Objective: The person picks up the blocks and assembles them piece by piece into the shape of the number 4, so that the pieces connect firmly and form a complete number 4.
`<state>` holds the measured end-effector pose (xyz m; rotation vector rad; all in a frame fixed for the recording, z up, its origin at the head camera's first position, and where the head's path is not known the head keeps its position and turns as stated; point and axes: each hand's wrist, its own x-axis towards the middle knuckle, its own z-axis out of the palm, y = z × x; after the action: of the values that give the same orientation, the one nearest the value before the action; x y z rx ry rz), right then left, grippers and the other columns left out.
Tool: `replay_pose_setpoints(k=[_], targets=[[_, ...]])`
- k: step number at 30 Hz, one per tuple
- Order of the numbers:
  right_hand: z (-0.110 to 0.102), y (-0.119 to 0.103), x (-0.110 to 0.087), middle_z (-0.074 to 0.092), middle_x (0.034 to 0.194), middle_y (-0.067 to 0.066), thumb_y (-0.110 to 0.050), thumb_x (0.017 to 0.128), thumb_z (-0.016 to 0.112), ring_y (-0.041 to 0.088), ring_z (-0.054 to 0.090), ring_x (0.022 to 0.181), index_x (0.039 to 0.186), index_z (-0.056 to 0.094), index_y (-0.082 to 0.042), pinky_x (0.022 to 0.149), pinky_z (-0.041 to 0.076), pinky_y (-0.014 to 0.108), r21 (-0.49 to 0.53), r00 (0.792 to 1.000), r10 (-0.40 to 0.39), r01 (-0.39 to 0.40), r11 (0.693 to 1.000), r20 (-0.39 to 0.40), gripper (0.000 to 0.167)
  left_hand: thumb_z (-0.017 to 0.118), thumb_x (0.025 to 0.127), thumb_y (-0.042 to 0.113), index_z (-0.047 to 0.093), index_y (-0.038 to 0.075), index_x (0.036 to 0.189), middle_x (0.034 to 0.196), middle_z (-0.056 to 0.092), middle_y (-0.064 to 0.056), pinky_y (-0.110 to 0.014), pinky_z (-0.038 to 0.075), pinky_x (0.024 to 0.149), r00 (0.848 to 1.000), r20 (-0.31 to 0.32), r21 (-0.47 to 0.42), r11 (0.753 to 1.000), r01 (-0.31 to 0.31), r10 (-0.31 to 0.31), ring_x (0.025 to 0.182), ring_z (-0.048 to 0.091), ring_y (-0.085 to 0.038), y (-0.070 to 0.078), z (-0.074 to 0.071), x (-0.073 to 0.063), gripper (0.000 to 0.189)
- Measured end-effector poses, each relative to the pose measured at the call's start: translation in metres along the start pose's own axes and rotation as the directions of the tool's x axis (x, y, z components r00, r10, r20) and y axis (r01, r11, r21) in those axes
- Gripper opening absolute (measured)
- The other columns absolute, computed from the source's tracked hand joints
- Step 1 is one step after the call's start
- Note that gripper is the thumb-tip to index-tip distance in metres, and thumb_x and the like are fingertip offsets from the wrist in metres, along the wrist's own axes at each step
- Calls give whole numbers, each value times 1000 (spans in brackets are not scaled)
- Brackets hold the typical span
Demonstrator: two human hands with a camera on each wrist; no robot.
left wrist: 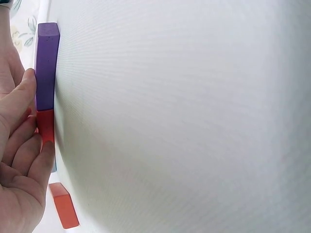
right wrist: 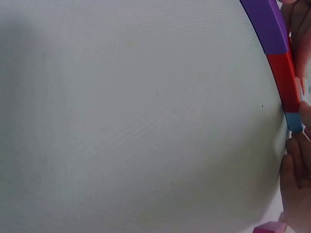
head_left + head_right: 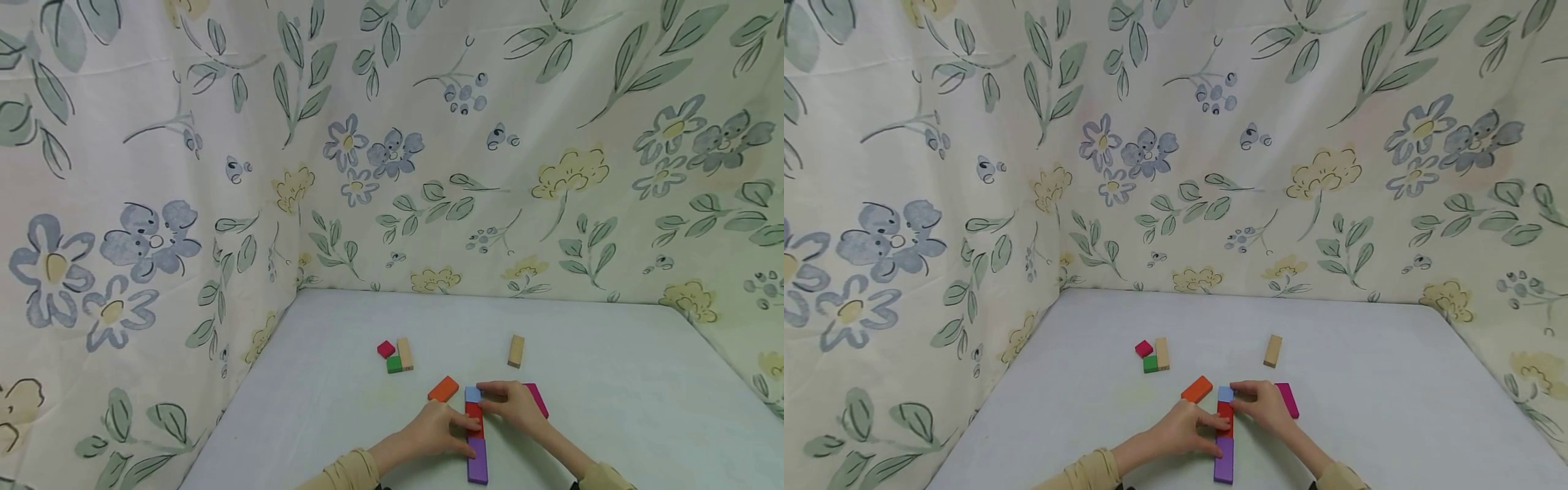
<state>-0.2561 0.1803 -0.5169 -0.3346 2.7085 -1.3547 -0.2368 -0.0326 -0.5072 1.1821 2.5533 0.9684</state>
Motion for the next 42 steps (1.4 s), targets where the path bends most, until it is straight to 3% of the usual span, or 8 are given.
replay_pose_setpoints(k=[6,16,24,35,42], targets=[[1,-2,-2,70,110,17,-18,79,76,29,67,100,114,68,-1,79,56,33,0,999,14,-14,1000,-29,39,80,74,29,71,17,114,107,71,7,-8,45,84,1000,0,7,1000,4,-4,106,58,7,0,1,0,42],[4,-4,-4,70,112,12,-21,79,76,28,66,104,115,68,-5,85,55,36,51,988,37,-29,998,-149,41,79,75,29,70,17,114,106,72,8,-6,44,83,1000,-7,25,999,-24,24,105,58,8,-2,0,0,42],[2,-9,-8,69,115,13,-24,80,75,28,65,105,116,67,-5,85,55,37,77,985,63,-51,996,-161,42,79,75,29,70,18,114,107,71,7,-7,45,84,1000,-5,17,1000,-19,19,106,59,6,-3,1,1,42],[-8,-15,-19,69,115,13,-26,81,75,29,66,105,117,67,-4,86,54,38,23,979,9,-5,1000,-205,43,79,75,30,70,18,114,107,71,8,-7,45,84,1000,4,11,1000,-7,7,105,59,7,-4,3,1,42],[-13,-14,-24,69,115,12,-27,81,74,27,66,104,118,66,-5,86,54,36,-30,974,35,-43,999,-224,43,80,74,29,70,18,114,108,71,9,-8,45,85,1000,9,3,1000,3,-3,106,58,7,-5,3,2,42]])
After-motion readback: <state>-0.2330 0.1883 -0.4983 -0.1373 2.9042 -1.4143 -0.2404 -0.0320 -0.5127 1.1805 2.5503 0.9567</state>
